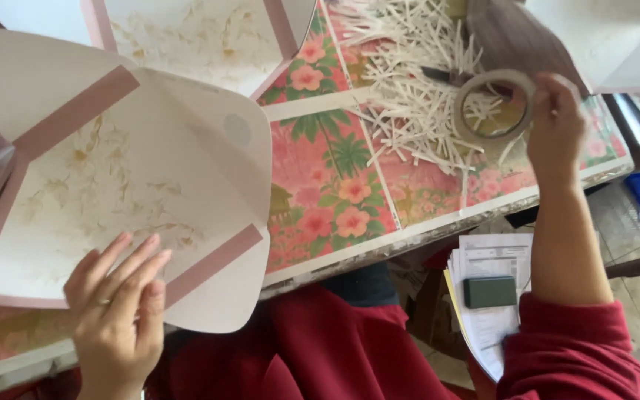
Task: Assembling decorative invitations by folding paper and applying adhesive tape.
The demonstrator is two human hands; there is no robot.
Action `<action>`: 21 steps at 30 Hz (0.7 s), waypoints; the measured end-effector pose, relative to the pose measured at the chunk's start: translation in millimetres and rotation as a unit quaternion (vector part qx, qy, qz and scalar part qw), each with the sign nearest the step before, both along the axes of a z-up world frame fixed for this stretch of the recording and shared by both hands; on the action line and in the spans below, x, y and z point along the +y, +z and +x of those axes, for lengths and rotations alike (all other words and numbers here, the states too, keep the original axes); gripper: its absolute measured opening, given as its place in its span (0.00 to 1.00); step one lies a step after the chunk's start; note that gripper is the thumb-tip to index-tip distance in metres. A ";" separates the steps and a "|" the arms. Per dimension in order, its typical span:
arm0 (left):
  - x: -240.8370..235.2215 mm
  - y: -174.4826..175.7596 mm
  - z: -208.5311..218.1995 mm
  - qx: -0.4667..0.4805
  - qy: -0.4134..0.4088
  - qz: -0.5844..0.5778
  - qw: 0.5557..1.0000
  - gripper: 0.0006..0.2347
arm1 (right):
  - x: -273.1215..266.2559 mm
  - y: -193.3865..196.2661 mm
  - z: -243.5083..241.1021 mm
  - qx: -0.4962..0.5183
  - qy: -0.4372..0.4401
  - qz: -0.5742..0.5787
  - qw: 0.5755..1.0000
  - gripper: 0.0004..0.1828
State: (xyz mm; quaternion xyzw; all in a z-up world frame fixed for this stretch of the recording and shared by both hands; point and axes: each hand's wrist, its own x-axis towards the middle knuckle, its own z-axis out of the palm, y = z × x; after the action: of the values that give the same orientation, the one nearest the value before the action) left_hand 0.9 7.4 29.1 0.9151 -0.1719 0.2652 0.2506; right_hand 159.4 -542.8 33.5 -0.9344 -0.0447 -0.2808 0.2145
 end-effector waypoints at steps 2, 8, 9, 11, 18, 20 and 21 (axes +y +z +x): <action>-0.7 -1.8 -2.3 0.006 -0.012 0.009 1.000 0.11 | 13.3 8.4 -2.5 -0.009 -0.024 0.030 0.999 0.12; -14.7 12.8 4.1 0.012 -0.037 -0.017 0.999 0.10 | 71.4 27.6 -8.4 0.014 0.002 0.304 0.953 0.09; -17.7 16.4 5.0 0.022 -0.054 -0.034 0.998 0.10 | 80.3 28.3 -10.4 0.054 -0.012 0.418 0.907 0.08; -34.7 28.5 11.2 0.037 -0.073 -0.061 0.995 0.09 | 107.5 31.9 -15.5 0.060 -0.002 0.498 0.865 0.08; -106.1 48.0 52.8 0.323 -0.191 -0.342 0.862 0.30 | 207.5 17.5 -52.0 0.111 0.146 0.637 0.748 0.11; -117.1 31.5 57.5 0.319 -0.149 -0.444 0.824 0.24 | 217.0 3.6 -59.6 0.121 0.188 0.633 0.741 0.12; -122.5 23.0 61.9 0.318 -0.120 -0.536 0.772 0.18 | 221.1 -4.3 -63.3 0.123 0.217 0.631 0.734 0.14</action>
State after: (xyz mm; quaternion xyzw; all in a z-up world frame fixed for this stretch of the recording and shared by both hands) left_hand 62.9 -115.1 52.1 0.6362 -0.0209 -0.0245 0.7709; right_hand 96.1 -321.8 29.2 -0.5754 -0.0322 -0.0733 0.8139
